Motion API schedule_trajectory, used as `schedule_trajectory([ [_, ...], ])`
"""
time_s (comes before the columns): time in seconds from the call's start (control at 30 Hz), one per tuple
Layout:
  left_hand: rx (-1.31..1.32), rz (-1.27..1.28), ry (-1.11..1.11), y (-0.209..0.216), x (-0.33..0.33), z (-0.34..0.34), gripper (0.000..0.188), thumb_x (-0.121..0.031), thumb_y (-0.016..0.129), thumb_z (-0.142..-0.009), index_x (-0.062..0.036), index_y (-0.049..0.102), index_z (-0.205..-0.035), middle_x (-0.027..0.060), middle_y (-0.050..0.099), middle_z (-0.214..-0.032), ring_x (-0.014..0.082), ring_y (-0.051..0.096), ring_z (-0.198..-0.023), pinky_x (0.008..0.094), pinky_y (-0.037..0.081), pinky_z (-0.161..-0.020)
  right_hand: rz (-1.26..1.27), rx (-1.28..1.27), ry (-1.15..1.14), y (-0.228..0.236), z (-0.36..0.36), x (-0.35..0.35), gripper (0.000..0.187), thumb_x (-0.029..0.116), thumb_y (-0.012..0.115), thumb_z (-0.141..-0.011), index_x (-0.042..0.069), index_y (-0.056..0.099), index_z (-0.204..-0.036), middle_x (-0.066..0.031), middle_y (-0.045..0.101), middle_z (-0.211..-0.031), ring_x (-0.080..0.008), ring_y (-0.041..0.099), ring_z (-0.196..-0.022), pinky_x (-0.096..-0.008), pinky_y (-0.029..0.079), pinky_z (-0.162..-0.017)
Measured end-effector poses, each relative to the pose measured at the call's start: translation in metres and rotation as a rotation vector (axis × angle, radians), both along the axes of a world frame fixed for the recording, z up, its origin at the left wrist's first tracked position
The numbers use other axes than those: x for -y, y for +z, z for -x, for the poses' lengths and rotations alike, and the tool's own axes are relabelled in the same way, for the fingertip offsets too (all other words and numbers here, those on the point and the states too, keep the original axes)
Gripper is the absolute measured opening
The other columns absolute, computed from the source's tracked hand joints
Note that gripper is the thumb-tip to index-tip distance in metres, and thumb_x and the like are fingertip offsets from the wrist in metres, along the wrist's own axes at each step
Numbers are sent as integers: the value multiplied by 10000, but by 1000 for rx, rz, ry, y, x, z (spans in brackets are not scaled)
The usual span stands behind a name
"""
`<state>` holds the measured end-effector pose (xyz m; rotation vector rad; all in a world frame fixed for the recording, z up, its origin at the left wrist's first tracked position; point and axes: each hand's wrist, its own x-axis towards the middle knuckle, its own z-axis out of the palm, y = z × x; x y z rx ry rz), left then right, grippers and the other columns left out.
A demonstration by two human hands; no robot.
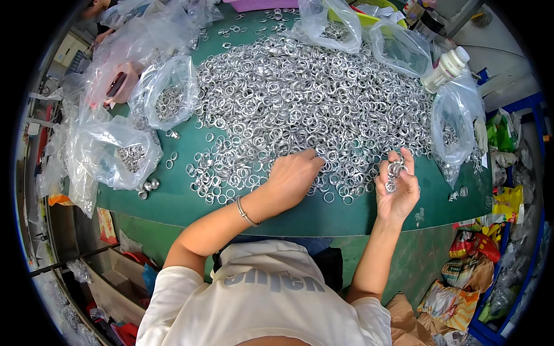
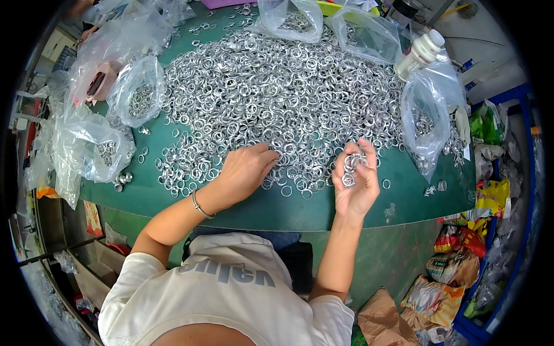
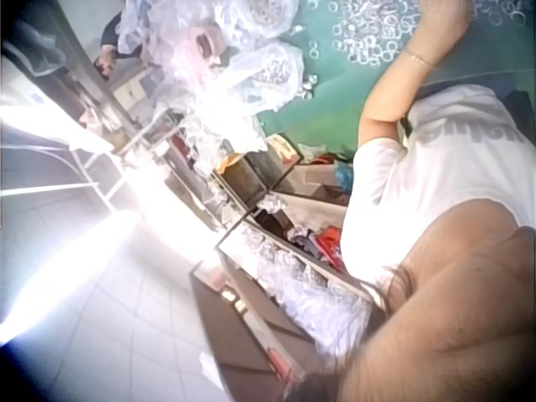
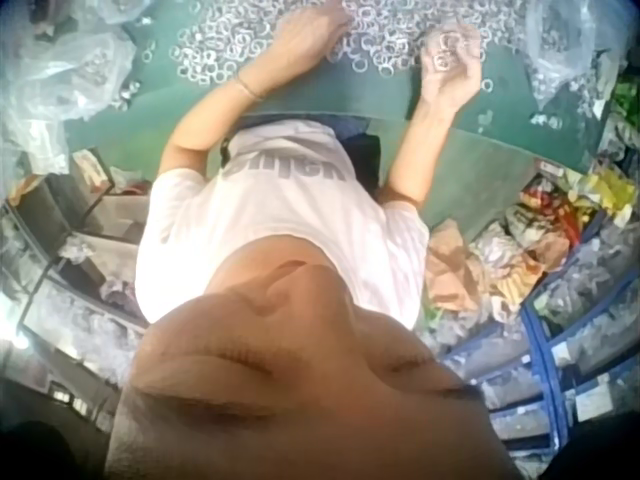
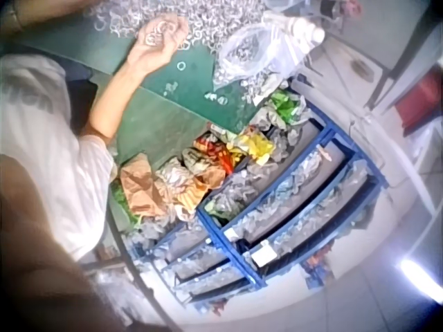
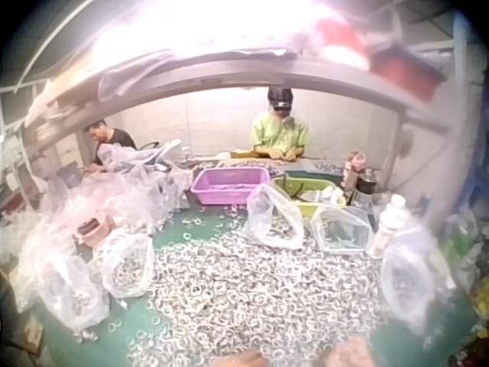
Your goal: The person sorts through a large pile of small silver metal rings by hand, selecting individual rings and placing them into a smaller grouped pile on the table.
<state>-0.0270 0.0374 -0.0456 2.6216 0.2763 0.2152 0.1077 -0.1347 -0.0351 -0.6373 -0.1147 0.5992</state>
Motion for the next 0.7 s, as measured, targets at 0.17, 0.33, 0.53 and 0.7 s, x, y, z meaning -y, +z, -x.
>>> schedule_trajectory([
  [0.17,131,171,66,0,1,0,94,-107,612,-809,-50,642,-877,92,597,-767,292,585,-625,379,465,-552,790,369,121,-6,-17,10,161,116,592,-841,-36,632,-876,-73,581,-740,-127,489,-574,-238,361,-413],
  [0.33,288,123,277,7,-8,5,111,-86,655,-783,-51,647,-888,93,577,-637,222,551,-519,313,435,-487,1436,1160,-65,-10,4,-25,140,127,706,-747,21,668,-831,-118,536,-538,-252,500,-463,-338,393,-479],
  [0.53,246,71,179,5,-11,12,151,-99,649,-784,-73,629,-931,87,562,-671,261,554,-541,358,442,-501,1058,779,14,-8,-4,-21,82,82,670,-797,8,637,-787,-9,497,-542,-104,403,-422,-268,326,-421],
  [0.7,106,-15,8,-1,2,7,122,-127,625,-796,-80,612,-908,84,534,-767,291,574,-646,397,455,-537,99,205,202,0,-15,0,68,83,540,-882,28,524,-919,-121,532,-854,-114,481,-596,-185,309,-347],
])
